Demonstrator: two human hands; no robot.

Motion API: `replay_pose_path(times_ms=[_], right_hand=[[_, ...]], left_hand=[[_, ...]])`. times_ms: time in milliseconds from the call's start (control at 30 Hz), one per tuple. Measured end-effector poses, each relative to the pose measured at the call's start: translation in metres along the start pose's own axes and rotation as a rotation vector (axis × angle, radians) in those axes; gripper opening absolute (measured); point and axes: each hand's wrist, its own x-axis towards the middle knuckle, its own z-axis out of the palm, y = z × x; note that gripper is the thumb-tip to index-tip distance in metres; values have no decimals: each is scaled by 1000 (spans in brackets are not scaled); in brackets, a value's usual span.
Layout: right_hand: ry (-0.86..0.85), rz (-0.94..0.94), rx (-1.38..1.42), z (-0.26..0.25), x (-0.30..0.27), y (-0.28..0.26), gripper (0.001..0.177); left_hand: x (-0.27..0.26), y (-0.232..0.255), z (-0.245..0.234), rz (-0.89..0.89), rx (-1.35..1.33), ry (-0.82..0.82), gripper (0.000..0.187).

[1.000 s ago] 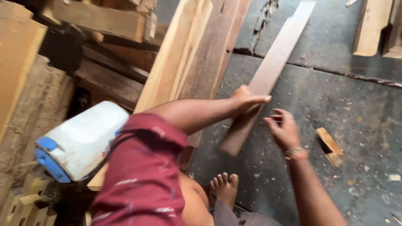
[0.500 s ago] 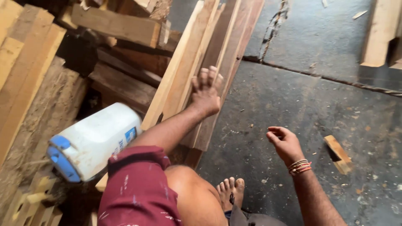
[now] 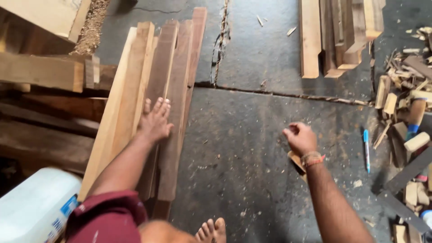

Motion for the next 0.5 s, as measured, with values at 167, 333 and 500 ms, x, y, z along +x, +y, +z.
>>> replay_pose_path(times_ms=[167,333,500], right_hand=[[275,-248,-297,-12,120,-2,54],[310,-105,-479,-20,227,-14,77],[369,102,-628,-13,256,-36,78]], left_hand=[[-2,36,-26,30,-213,-101,94],[1,46,-7,-19,-295,-87,94],[3,40,-11,19,-258,-110,90]])
